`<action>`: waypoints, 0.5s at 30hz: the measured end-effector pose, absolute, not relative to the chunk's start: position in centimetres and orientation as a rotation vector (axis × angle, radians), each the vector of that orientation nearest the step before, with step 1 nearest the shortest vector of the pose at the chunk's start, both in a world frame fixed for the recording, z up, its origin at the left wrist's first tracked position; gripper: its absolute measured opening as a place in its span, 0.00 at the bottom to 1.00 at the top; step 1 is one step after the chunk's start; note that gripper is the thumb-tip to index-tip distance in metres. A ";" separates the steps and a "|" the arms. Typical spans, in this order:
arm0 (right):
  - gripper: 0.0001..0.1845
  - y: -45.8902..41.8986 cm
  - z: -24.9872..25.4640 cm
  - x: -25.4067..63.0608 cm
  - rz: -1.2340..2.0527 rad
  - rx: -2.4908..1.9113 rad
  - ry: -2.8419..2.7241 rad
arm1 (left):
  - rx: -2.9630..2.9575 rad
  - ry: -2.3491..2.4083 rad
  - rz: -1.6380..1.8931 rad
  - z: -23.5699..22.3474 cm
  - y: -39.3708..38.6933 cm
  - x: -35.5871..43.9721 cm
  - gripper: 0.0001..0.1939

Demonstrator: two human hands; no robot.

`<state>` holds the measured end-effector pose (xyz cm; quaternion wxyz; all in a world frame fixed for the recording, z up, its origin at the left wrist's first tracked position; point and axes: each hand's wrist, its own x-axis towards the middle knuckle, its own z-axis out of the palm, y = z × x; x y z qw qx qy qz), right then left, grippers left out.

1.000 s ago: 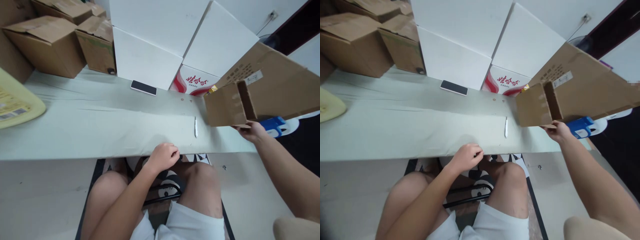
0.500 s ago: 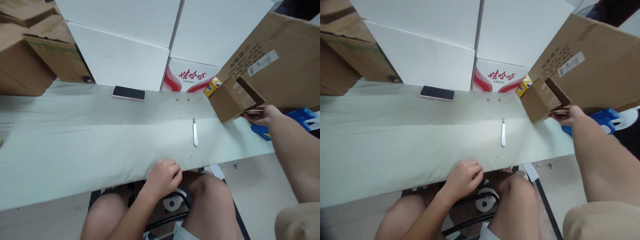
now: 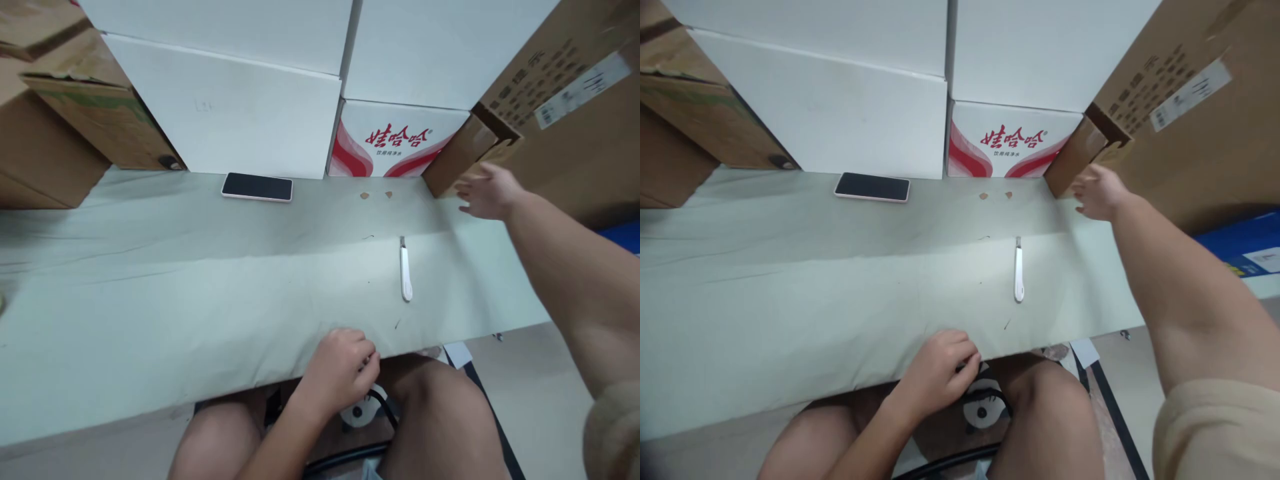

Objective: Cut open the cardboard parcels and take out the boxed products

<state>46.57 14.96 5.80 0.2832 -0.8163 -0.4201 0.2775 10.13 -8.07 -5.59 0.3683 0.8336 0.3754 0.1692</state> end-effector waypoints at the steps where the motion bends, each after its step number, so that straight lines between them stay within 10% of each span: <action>1: 0.28 14.9 5.4 46.0 0.845 -2.191 -1.126 | 2.133 0.971 0.429 -5.6 -7.9 10.1 0.15; 7: 0.13 8.7 5.0 41.0 1.185 -2.182 -1.297 | 2.122 0.991 0.466 -4.8 -8.3 9.7 0.15; 15: 0.32 2.1 7.2 32.6 1.333 -2.140 -2.275 | 1.988 1.064 0.599 -3.2 -10.3 7.1 0.15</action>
